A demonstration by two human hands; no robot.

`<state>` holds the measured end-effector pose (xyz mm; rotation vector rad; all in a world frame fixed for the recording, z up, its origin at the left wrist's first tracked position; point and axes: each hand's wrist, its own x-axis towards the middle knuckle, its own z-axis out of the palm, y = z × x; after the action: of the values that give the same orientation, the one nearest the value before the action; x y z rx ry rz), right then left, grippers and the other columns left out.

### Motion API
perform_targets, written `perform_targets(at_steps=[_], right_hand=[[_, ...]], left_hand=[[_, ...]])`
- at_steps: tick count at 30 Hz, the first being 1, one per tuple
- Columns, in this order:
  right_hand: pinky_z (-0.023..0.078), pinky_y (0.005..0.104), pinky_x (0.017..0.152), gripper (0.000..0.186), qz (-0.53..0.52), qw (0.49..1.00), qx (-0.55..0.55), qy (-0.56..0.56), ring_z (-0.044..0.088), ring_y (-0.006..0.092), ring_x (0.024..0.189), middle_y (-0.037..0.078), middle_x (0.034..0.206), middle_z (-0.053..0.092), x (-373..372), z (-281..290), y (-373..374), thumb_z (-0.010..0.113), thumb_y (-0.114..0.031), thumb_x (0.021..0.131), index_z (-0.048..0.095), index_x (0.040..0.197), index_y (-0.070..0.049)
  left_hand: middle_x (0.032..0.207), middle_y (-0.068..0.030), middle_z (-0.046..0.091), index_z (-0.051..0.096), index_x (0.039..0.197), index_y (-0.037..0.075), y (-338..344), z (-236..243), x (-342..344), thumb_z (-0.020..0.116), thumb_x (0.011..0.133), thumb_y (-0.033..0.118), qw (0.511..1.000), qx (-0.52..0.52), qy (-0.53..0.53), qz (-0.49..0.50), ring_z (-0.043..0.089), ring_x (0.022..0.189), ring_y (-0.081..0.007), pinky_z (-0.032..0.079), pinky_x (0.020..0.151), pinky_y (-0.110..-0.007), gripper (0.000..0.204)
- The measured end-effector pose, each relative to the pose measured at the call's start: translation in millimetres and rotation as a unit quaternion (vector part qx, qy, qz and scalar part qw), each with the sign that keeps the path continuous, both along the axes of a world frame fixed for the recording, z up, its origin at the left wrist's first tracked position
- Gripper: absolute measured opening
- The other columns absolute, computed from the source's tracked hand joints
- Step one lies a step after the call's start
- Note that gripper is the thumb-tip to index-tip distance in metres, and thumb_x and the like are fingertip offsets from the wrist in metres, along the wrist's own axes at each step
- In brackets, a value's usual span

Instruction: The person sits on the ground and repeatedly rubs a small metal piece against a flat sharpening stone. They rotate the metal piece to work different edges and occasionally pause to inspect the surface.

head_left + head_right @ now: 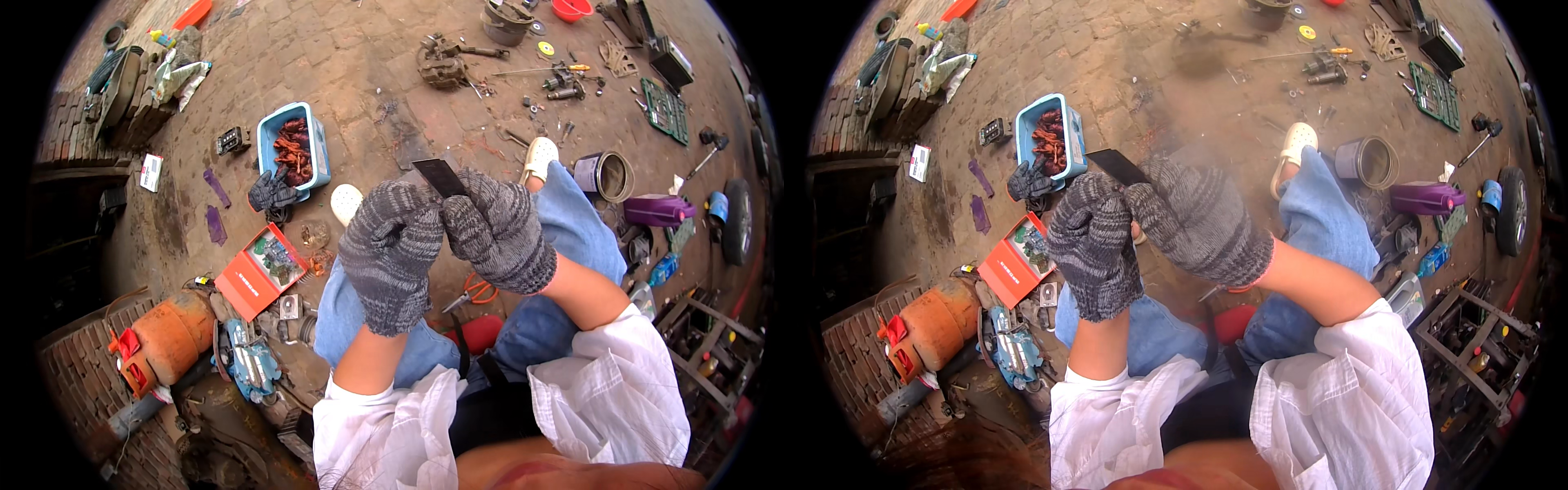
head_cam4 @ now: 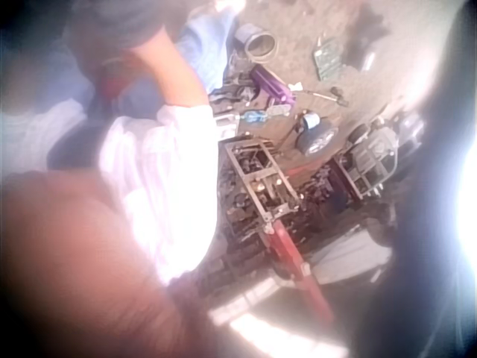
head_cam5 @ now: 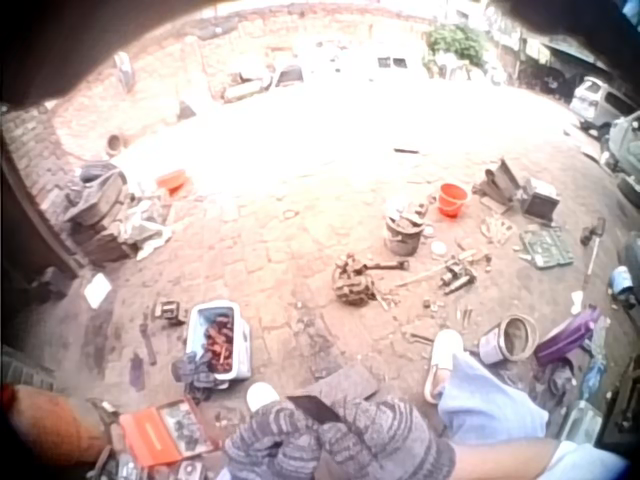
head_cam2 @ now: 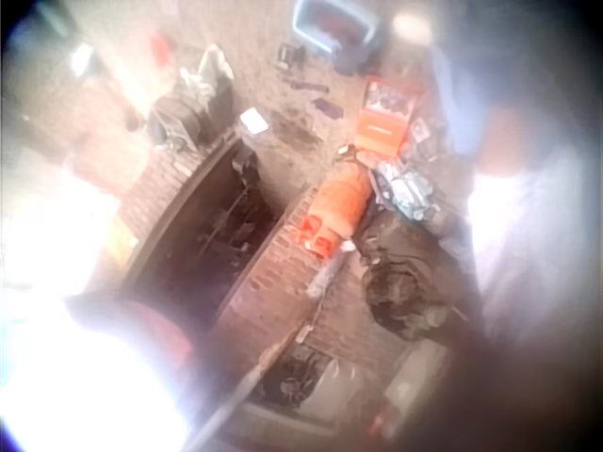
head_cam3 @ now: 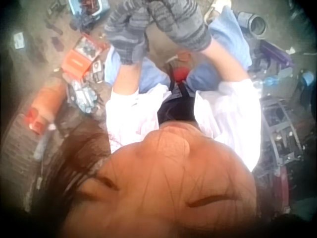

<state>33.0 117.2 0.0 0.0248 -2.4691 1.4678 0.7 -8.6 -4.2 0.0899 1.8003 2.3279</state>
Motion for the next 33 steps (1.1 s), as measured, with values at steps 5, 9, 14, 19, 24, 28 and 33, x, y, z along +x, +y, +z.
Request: perform_targets(at_steps=[5, 9, 14, 19, 24, 28, 33], right_hand=[[0.042, 0.0353, 0.054, 0.015, 0.041, 0.997, 0.047, 0.048, 0.054, 0.0271, 0.062, 0.009, 0.067, 0.055, 0.0, 8.3, 5.3, 0.049, -0.019, 0.079, 0.055, 0.081, -0.005], [0.042, 0.0356, 0.054, 0.015, 0.032, 0.986, 0.119, 0.109, 0.054, 0.0278, 0.062, 0.010, 0.067, 0.055, 1.0, 8.2, 4.1, 0.048, -0.019, 0.079, 0.055, 0.081, -0.005], [0.041, 0.0363, 0.053, 0.016, 0.059, 0.984, 0.122, 0.112, 0.053, 0.0288, 0.061, 0.012, 0.069, 0.055, -0.3, 7.3, 9.7, 0.047, -0.018, 0.080, 0.055, 0.082, -0.005], [0.040, 0.0367, 0.052, 0.017, 0.080, 0.988, 0.104, 0.085, 0.052, 0.0293, 0.061, 0.014, 0.069, 0.054, -0.6, 3.3, 11.8, 0.048, -0.019, 0.080, 0.055, 0.083, -0.004], [0.040, 0.0365, 0.052, 0.017, 0.103, 0.986, 0.101, 0.080, 0.052, 0.0302, 0.062, 0.015, 0.070, 0.054, -2.7, 6.1, 17.9, 0.049, -0.019, 0.080, 0.055, 0.083, -0.003], [0.042, 0.0330, 0.057, 0.019, 0.100, 0.995, -0.020, -0.006, 0.055, 0.0260, 0.067, 0.015, 0.077, 0.056, -5.9, 14.7, 23.5, 0.053, -0.016, 0.078, 0.055, 0.090, 0.000], [0.044, 0.0237, 0.061, 0.022, -0.034, 0.980, -0.194, 0.032, 0.053, 0.0099, 0.064, 0.003, 0.069, 0.056, -8.7, 26.8, 15.5, 0.064, -0.009, 0.071, 0.053, 0.088, -0.002]], left_hand=[[0.083, -0.0067, 0.057, 0.056, 0.083, -0.001, -4.7, 2.4, -1.4, 0.063, 0.067, -0.006, 1.000, 0.000, 0.011, -0.020, 0.055, 0.076, -0.0121, 0.045, 0.068, -0.024, 0.018], [0.083, -0.0071, 0.058, 0.056, 0.083, -0.001, -8.0, 1.3, -4.1, 0.064, 0.065, -0.005, 0.997, -0.031, 0.061, -0.042, 0.055, 0.075, -0.0125, 0.045, 0.068, -0.024, 0.019], [0.081, -0.0069, 0.058, 0.057, 0.081, 0.000, -9.7, -0.4, -7.0, 0.065, 0.064, -0.004, 0.989, -0.045, 0.129, -0.048, 0.056, 0.074, -0.0136, 0.045, 0.068, -0.025, 0.019], [0.078, -0.0060, 0.059, 0.058, 0.079, 0.001, -3.4, 0.7, -6.0, 0.066, 0.064, -0.002, 0.964, -0.115, 0.239, 0.009, 0.056, 0.073, -0.0138, 0.045, 0.068, -0.026, 0.017], [0.078, -0.0059, 0.058, 0.057, 0.080, 0.000, -6.3, 1.6, -5.5, 0.065, 0.066, -0.001, 0.970, -0.142, 0.197, -0.014, 0.055, 0.074, -0.0134, 0.044, 0.068, -0.025, 0.016], [0.081, -0.0051, 0.058, 0.057, 0.083, -0.001, -3.2, 1.5, -4.3, 0.062, 0.070, -0.002, 0.998, 0.035, 0.004, -0.055, 0.054, 0.075, -0.0123, 0.044, 0.068, -0.024, 0.014], [0.083, -0.0048, 0.057, 0.059, 0.085, 0.000, 3.7, 5.0, -3.3, 0.060, 0.071, -0.004, 0.998, 0.007, 0.051, -0.041, 0.053, 0.076, -0.0109, 0.043, 0.068, -0.022, 0.014]])
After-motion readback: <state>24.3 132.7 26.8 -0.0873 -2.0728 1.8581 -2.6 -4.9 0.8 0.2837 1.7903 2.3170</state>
